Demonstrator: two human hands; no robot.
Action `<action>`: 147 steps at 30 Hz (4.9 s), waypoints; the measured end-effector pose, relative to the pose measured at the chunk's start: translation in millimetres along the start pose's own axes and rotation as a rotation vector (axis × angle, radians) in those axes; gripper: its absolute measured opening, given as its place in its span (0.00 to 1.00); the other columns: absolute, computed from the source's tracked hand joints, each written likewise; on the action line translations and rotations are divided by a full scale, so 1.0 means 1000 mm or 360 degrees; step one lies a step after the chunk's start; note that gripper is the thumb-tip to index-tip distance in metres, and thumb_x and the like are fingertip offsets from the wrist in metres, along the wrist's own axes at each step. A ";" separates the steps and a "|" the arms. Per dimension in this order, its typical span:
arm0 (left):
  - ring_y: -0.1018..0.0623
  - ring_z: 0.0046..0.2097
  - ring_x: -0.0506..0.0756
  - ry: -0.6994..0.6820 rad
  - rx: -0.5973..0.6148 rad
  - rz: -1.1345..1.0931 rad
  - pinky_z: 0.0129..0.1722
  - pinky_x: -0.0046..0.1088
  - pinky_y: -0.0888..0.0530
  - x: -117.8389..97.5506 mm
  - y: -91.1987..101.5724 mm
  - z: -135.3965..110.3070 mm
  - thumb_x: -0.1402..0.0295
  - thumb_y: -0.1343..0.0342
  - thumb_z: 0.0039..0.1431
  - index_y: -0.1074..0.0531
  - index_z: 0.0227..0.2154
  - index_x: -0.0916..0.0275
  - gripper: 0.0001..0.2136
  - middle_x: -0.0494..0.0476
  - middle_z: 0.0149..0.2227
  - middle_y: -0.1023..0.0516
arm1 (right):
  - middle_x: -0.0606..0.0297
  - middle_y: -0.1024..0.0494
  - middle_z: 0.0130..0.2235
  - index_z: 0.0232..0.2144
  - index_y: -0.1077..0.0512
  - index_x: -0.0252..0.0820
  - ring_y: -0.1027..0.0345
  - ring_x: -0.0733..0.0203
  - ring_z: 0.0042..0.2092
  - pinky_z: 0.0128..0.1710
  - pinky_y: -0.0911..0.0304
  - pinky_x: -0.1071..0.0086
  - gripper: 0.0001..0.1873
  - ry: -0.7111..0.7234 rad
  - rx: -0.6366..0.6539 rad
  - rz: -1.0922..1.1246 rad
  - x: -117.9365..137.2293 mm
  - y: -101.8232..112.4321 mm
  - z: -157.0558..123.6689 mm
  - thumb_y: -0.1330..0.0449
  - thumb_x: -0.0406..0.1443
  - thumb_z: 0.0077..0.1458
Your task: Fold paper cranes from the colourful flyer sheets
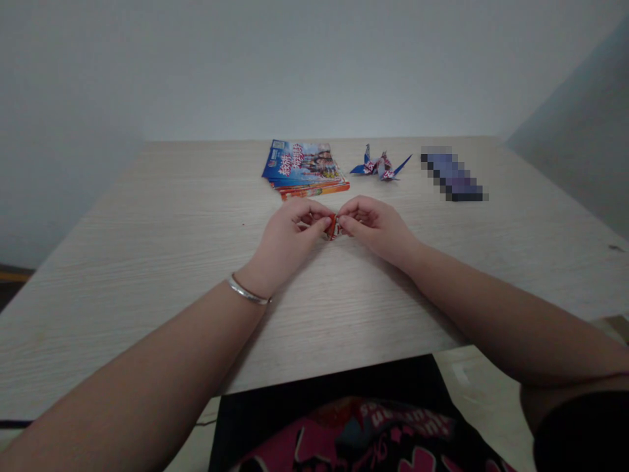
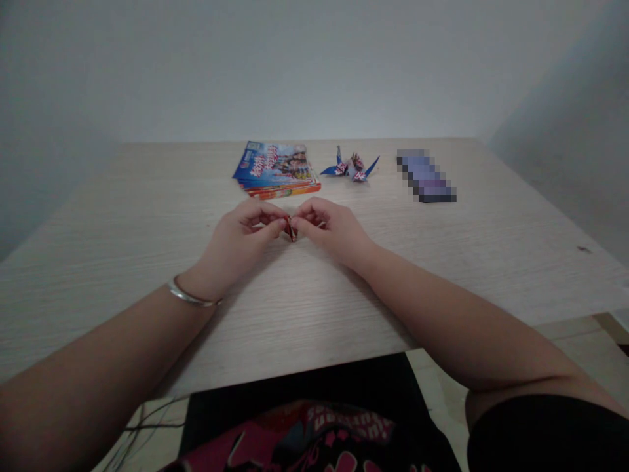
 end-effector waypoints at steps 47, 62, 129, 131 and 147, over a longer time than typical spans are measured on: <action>0.22 0.37 0.51 0.0306 -0.0168 -0.0675 0.43 0.32 0.22 0.018 -0.010 0.003 0.67 0.39 0.55 0.38 0.32 0.57 0.11 0.49 0.33 0.25 | 0.68 0.19 0.34 0.31 0.32 0.47 0.23 0.61 0.36 0.43 0.22 0.61 0.07 -0.0416 -0.0217 0.0320 -0.020 -0.004 0.007 0.37 0.33 0.59; 0.26 0.34 0.53 0.0161 0.0052 0.0053 0.35 0.30 0.31 0.001 -0.007 0.001 0.64 0.42 0.64 0.28 0.31 0.60 0.07 0.51 0.32 0.23 | 0.63 0.18 0.47 0.32 0.31 0.46 0.23 0.62 0.41 0.48 0.22 0.60 0.09 -0.0213 -0.0245 0.0308 -0.015 -0.004 0.006 0.34 0.40 0.57; 0.27 0.32 0.49 0.0498 0.0237 -0.1095 0.35 0.25 0.28 0.021 -0.013 0.008 0.52 0.24 0.45 0.21 0.28 0.63 0.20 0.53 0.30 0.21 | 0.63 0.15 0.36 0.38 0.21 0.41 0.21 0.66 0.36 0.46 0.23 0.70 0.05 -0.0892 -0.0066 0.1536 -0.022 -0.012 -0.005 0.34 0.37 0.64; 0.27 0.31 0.49 0.0518 0.0228 -0.1096 0.34 0.25 0.29 0.020 -0.013 0.008 0.52 0.24 0.45 0.21 0.28 0.63 0.19 0.53 0.30 0.21 | 0.64 0.15 0.35 0.36 0.22 0.41 0.22 0.66 0.35 0.44 0.23 0.72 0.05 -0.0887 -0.0091 0.1543 -0.022 -0.012 -0.005 0.34 0.36 0.64; 0.24 0.36 0.50 0.0635 0.0219 -0.1139 0.40 0.27 0.23 0.024 -0.015 0.006 0.56 0.25 0.49 0.21 0.31 0.63 0.16 0.55 0.34 0.19 | 0.66 0.17 0.32 0.33 0.22 0.41 0.24 0.69 0.33 0.40 0.25 0.77 0.09 -0.0895 -0.0160 0.1592 -0.018 -0.015 -0.004 0.39 0.35 0.68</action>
Point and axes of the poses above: each hand's wrist, its own z-axis towards the middle knuckle, its own y-axis out of the back of the hand, x = y × z, the point moved 5 cm from there along z, towards the middle knuckle
